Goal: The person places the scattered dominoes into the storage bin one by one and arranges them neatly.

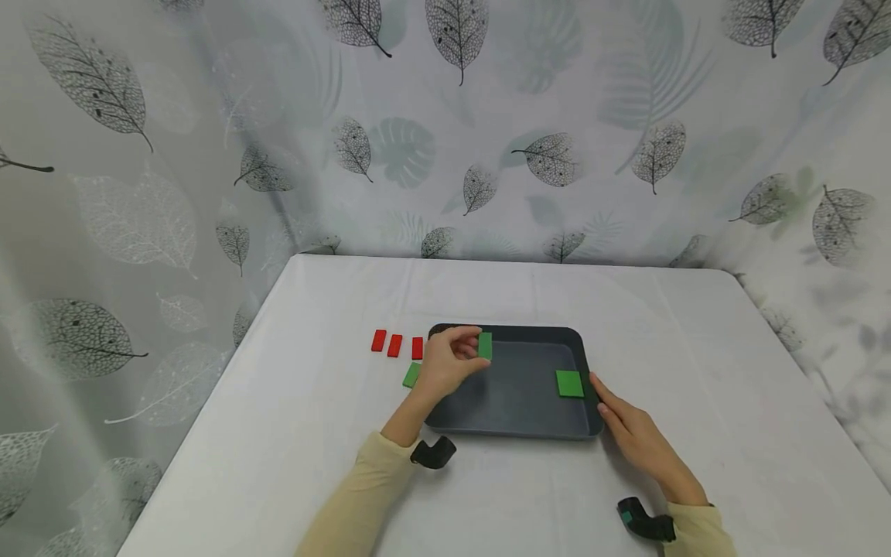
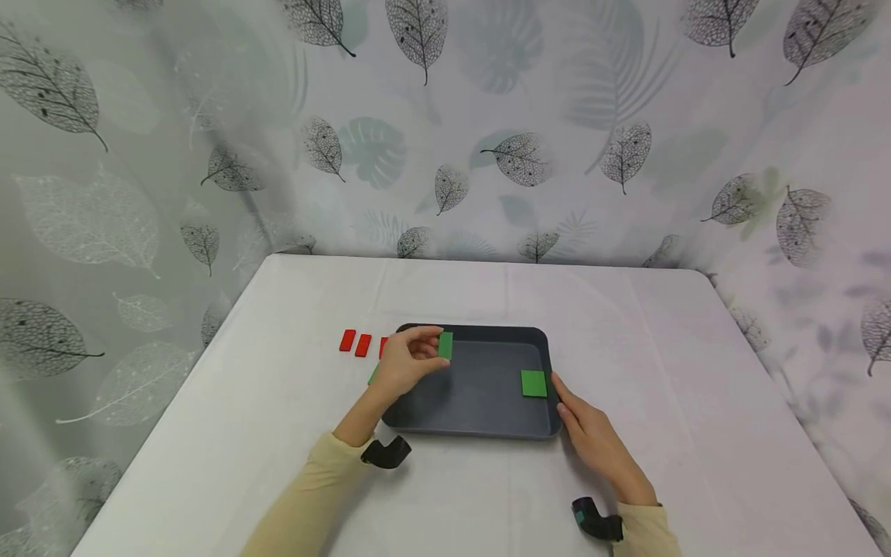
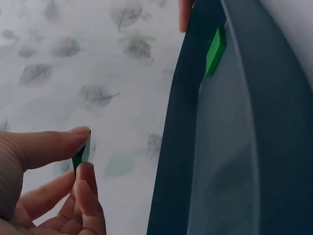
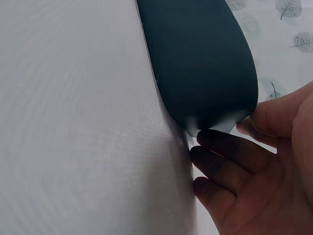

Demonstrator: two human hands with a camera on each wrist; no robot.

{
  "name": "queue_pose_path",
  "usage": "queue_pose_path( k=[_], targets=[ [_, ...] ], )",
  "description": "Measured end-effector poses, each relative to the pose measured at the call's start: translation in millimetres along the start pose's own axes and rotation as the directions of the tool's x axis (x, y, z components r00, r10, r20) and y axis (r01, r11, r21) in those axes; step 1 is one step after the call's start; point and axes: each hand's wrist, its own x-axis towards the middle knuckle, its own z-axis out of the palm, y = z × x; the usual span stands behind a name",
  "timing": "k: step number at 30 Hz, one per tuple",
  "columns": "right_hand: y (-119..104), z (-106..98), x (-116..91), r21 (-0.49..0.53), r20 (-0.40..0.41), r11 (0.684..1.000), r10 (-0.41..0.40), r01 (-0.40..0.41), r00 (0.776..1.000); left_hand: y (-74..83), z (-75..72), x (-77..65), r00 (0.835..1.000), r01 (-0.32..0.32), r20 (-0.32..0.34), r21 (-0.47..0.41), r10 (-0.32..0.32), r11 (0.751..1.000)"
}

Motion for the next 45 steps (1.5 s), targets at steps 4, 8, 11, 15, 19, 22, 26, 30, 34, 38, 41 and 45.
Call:
queue_pose_path(
  k=[4, 8, 11, 15, 19, 22, 26, 30, 34, 38, 41, 45],
  targets=[
    [0, -1, 0, -0.001, 0.006, 1.000, 0.009, -0.009, 1.000, 1.7, 25.2, 3.1, 1.000, -0.005, 0.002, 0.028, 0.005, 1.000],
    [0, -1, 0, -0.002, 0.005, 1.000, 0.011, -0.011, 1.000, 1.5, 48.2, 5.3, 0.999, 0.040, 0.003, 0.046, -0.041, 0.998],
    [0, -2, 0, -0.003, 0.006, 1.000, 0.011, -0.011, 1.000, -0.2, 64.1, 7.2, 0.997, 0.076, 0.000, 0.059, -0.076, 0.995],
    [-2, -3, 1, -0.013, 0.015, 1.000, 0.021, -0.021, 1.000, -1.8, 82.9, 9.2, 0.993, 0.118, -0.012, 0.088, -0.118, 0.989],
    [-4, -5, 3, -0.024, 0.017, 0.999, 0.039, -0.039, 0.999, -0.8, 100.2, 10.6, 0.989, 0.150, -0.022, 0.119, -0.148, 0.981],
    [-4, -6, 3, -0.018, 0.024, 0.998, 0.053, -0.053, 0.998, -1.5, 110.9, 11.4, 0.986, 0.170, -0.028, 0.143, -0.167, 0.975],
    [-5, -5, 3, -0.011, 0.020, 0.999, 0.042, -0.042, 0.999, -4.3, 120.1, 11.7, 0.984, 0.176, -0.034, 0.187, -0.172, 0.967],
    [-6, -4, 2, -0.011, 0.000, 1.000, 0.013, -0.013, 1.000, -7.3, 124.7, 11.1, 0.987, 0.160, -0.031, 0.237, -0.157, 0.958],
    [-6, -3, 2, -0.008, -0.004, 1.000, 0.004, -0.004, 1.000, -10.8, 126.8, 10.6, 0.989, 0.147, -0.034, 0.267, -0.144, 0.952],
    [-6, -3, 3, -0.005, -0.001, 1.000, 0.005, -0.005, 1.000, -12.1, 128.0, 10.1, 0.989, 0.145, -0.042, 0.293, -0.139, 0.945],
    [-6, -4, 3, -0.002, 0.006, 1.000, 0.016, -0.016, 1.000, -12.0, 128.6, 9.8, 0.988, 0.151, -0.046, 0.310, -0.144, 0.939],
    [-7, -4, 3, -0.002, 0.017, 0.999, 0.035, -0.035, 0.999, -12.8, 129.2, 9.1, 0.986, 0.164, -0.042, 0.323, -0.159, 0.932]
  ],
)
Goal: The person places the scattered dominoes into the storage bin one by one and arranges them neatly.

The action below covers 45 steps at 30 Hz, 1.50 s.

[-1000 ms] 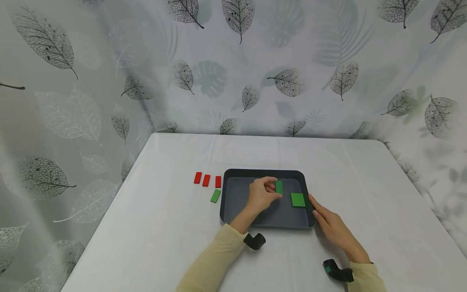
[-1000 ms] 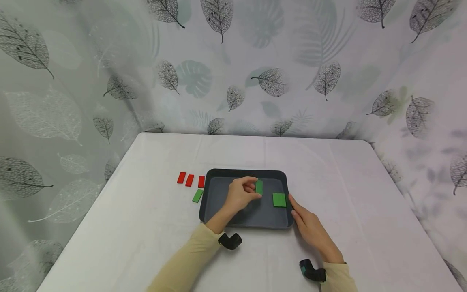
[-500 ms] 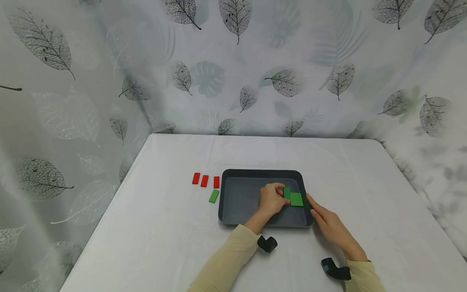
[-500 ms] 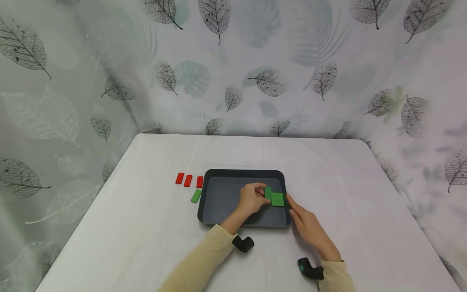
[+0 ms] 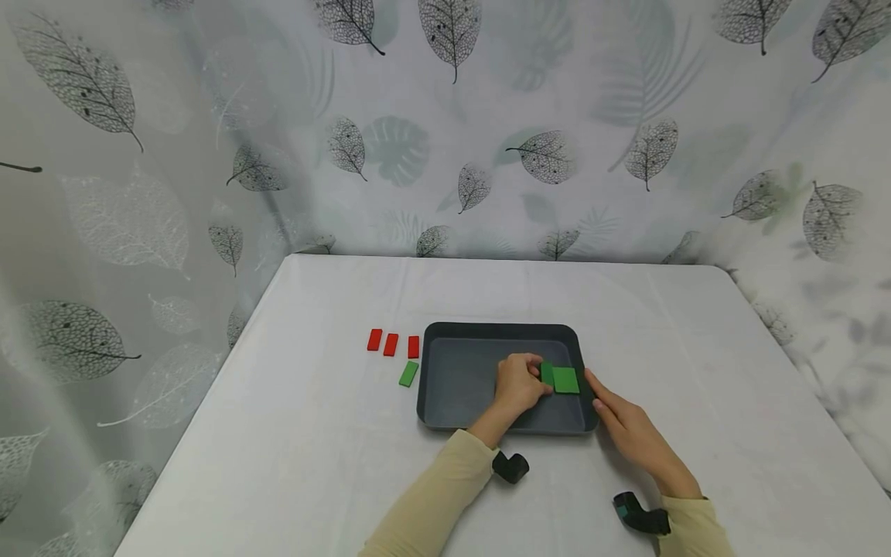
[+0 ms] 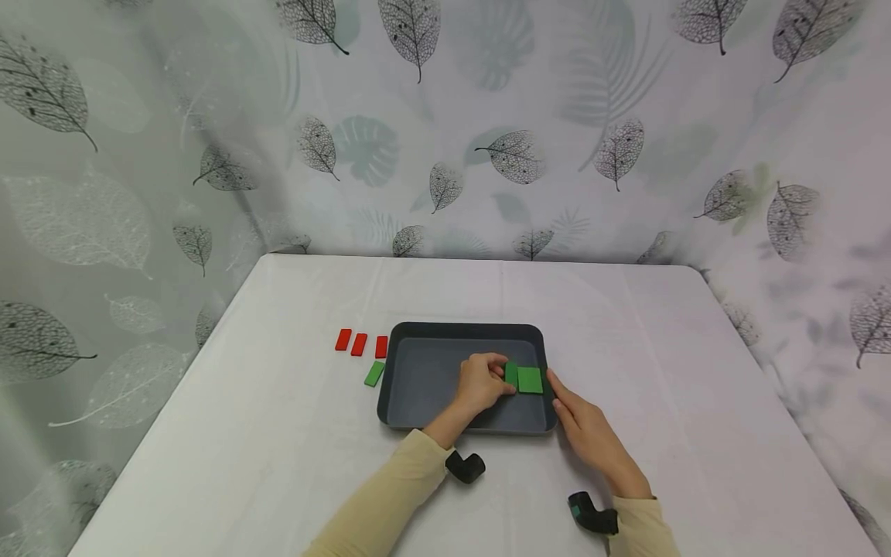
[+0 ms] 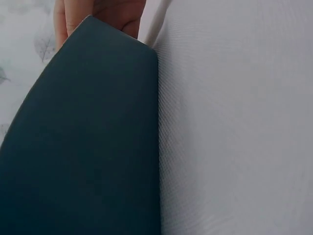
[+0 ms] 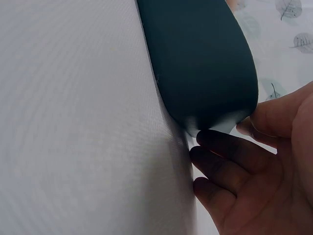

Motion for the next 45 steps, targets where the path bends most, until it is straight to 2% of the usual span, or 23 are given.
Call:
queue_pose_path(
  k=[5, 14, 20, 29, 33, 35, 37, 40, 42, 44, 45],
  targets=[
    [0, 0, 0, 0.007, -0.002, 1.000, 0.002, -0.002, 1.000, -1.2, 1.6, 0.0, 1.000, -0.005, 0.010, 0.033, 0.004, 0.999],
    [2, 1, -1, -0.047, -0.001, 0.999, -0.011, 0.011, 1.000, -0.8, 4.1, -0.9, 0.999, -0.052, 0.007, 0.121, 0.052, 0.991],
    [1, 1, 0, -0.024, -0.019, 0.999, -0.040, 0.039, 0.999, -1.8, 6.0, 0.1, 0.998, -0.065, 0.014, 0.173, 0.063, 0.983],
    [1, 2, 0, -0.025, -0.011, 0.999, -0.029, 0.029, 1.000, 0.4, 2.7, -2.1, 0.997, -0.071, 0.024, 0.181, 0.067, 0.981],
    [1, 2, 1, -0.020, -0.010, 0.999, -0.028, 0.027, 1.000, 0.3, -2.0, -3.3, 0.993, -0.116, -0.001, 0.180, 0.118, 0.977],
    [1, 2, 1, -0.018, -0.010, 1.000, -0.025, 0.025, 1.000, 1.5, -10.0, -4.7, 0.981, -0.181, -0.035, 0.154, 0.189, 0.971],
    [1, 3, 1, -0.017, -0.008, 1.000, -0.021, 0.021, 1.000, 4.0, -23.7, -6.2, 0.958, -0.261, -0.090, 0.123, 0.272, 0.958],
    [1, 3, 0, -0.024, -0.011, 0.999, -0.029, 0.029, 1.000, 10.2, -57.0, -8.8, 0.902, -0.389, -0.185, 0.047, 0.391, 0.920],
    [2, 3, 0, -0.029, -0.016, 0.999, -0.035, 0.035, 0.999, 11.4, -83.5, -9.1, 0.871, -0.443, -0.242, -0.013, 0.427, 0.897],
    [2, 3, 0, -0.030, -0.019, 0.999, -0.038, 0.038, 0.999, 8.1, -111.3, -8.4, 0.860, -0.469, -0.275, -0.094, 0.430, 0.878],
    [3, 3, 0, -0.030, -0.020, 0.999, -0.037, 0.037, 0.999, 3.7, -124.3, -7.4, 0.860, -0.471, -0.285, -0.124, 0.423, 0.874]
  ],
)
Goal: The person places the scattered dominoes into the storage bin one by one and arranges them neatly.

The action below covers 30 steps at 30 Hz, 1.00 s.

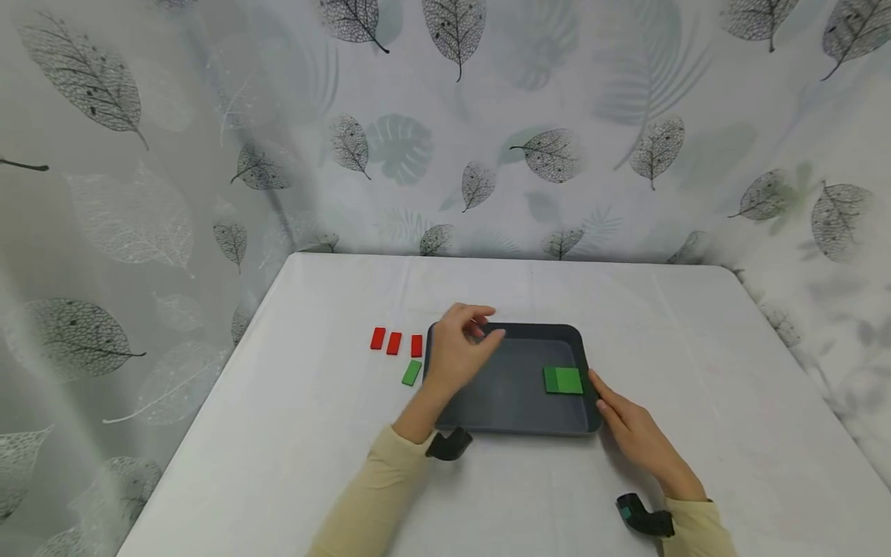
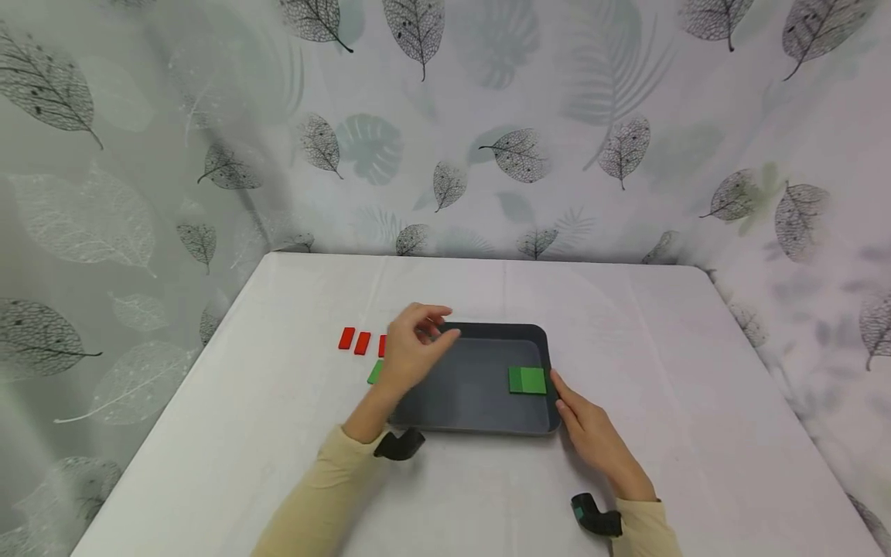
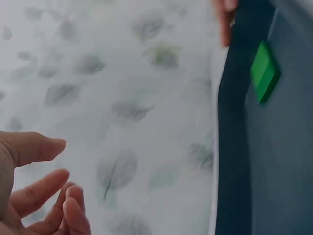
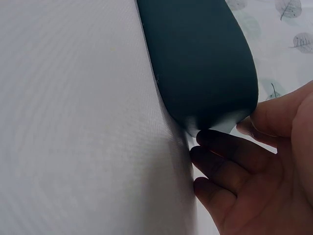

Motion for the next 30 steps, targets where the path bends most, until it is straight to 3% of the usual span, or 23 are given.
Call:
queue_pose_path(
  k=[3, 6, 9, 13, 16, 18, 20, 27, 30],
  targets=[
    [0, -1, 0, -0.006, -0.004, 1.000, 0.001, -0.002, 1.000, -14.7, -37.3, 4.7, 0.997, 0.076, 0.016, -0.039, -0.076, 0.996],
    [0, -3, 0, -0.012, -0.003, 1.000, 0.006, -0.006, 1.000, -37.8, -67.4, 3.4, 0.974, 0.204, 0.098, 0.004, -0.204, 0.979],
    [0, -3, -1, -0.002, 0.008, 1.000, 0.022, -0.022, 1.000, -61.7, -88.5, -2.9, 0.918, 0.343, 0.198, 0.030, -0.342, 0.939],
    [1, -2, -1, -0.001, 0.018, 0.999, 0.039, -0.039, 0.999, -89.8, -103.6, -16.1, 0.840, 0.478, 0.281, 0.022, -0.464, 0.878],
    [0, -1, -2, -0.007, 0.011, 1.000, 0.026, -0.025, 1.000, -106.5, -108.5, -26.2, 0.798, 0.531, 0.321, 0.027, -0.510, 0.847],
    [0, -1, -1, -0.003, 0.006, 1.000, 0.013, -0.013, 1.000, -115.4, -109.7, -31.7, 0.779, 0.549, 0.339, 0.037, -0.527, 0.835],
    [-1, 0, -1, -0.008, 0.004, 1.000, 0.008, -0.008, 1.000, -121.7, -109.8, -35.3, 0.773, 0.549, 0.350, 0.049, -0.529, 0.835],
    [1, 0, -1, 0.021, 0.012, 0.999, 0.026, -0.026, 1.000, -128.6, -106.9, -38.6, 0.789, 0.485, 0.376, 0.104, -0.486, 0.868],
    [1, 0, -2, 0.027, 0.008, 0.999, 0.022, -0.022, 1.000, -129.4, -105.3, -39.9, 0.790, 0.475, 0.372, 0.132, -0.488, 0.870]
  ],
)
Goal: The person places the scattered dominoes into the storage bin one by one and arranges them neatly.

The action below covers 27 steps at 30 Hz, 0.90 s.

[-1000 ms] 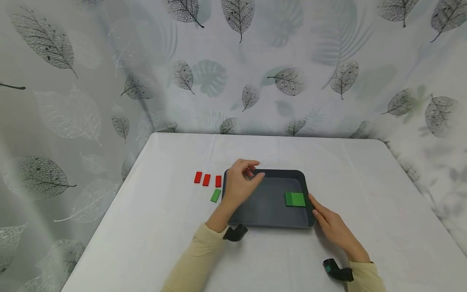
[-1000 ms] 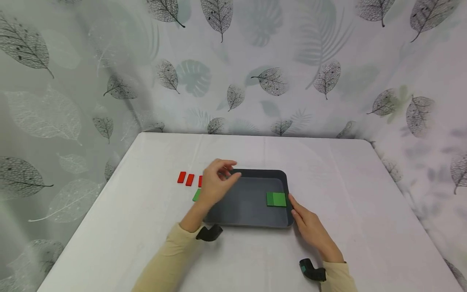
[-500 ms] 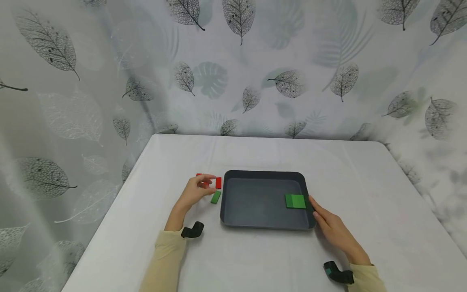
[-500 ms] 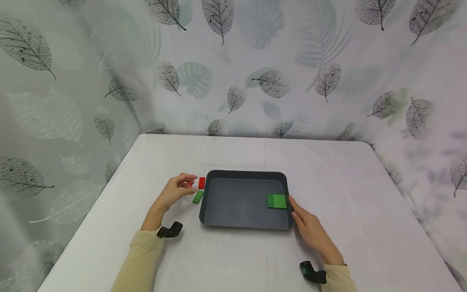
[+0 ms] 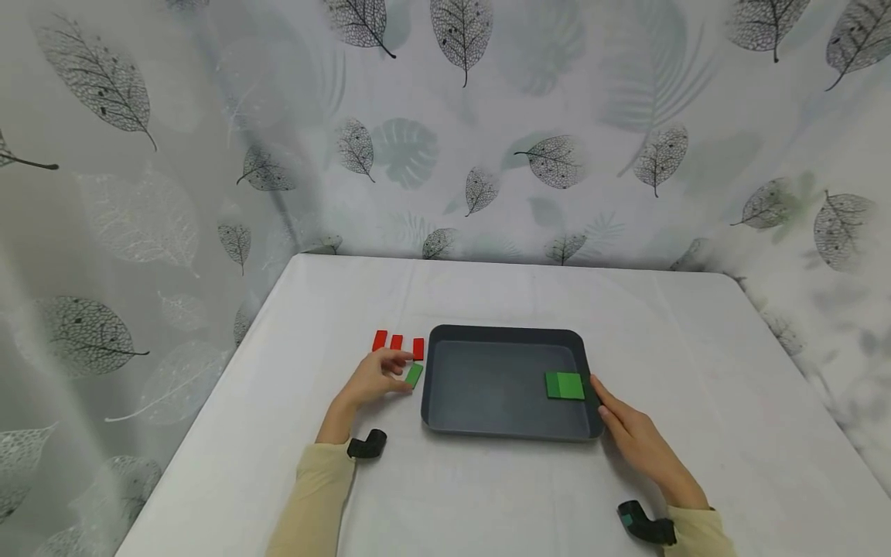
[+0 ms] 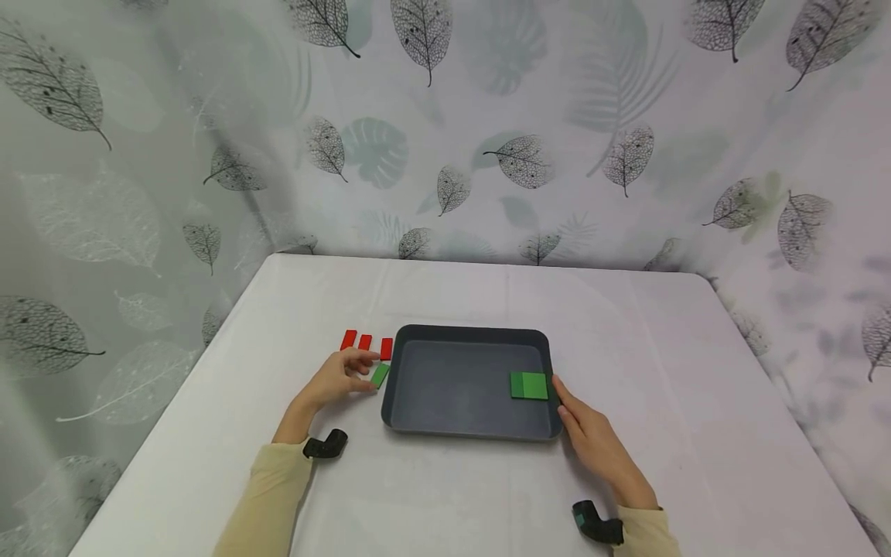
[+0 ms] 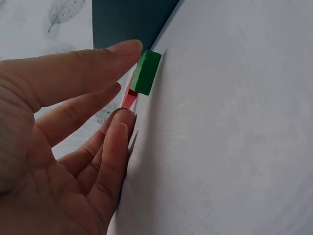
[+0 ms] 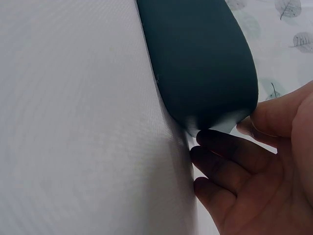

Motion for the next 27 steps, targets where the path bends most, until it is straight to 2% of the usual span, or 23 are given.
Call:
queue_pose_path(
  k=[20, 27],
  targets=[
    [0.7, 1.9, -1.9, 0.006, -0.011, 1.000, -0.007, 0.007, 1.000, -1.0, 3.5, 1.6, 1.000, 0.007, -0.030, 0.104, -0.004, 0.995],
    [1.1, 2.5, -1.6, 0.006, -0.015, 1.000, -0.023, 0.023, 1.000, -0.1, 3.6, 0.4, 0.999, 0.016, -0.041, 0.105, -0.012, 0.994]
  ],
)
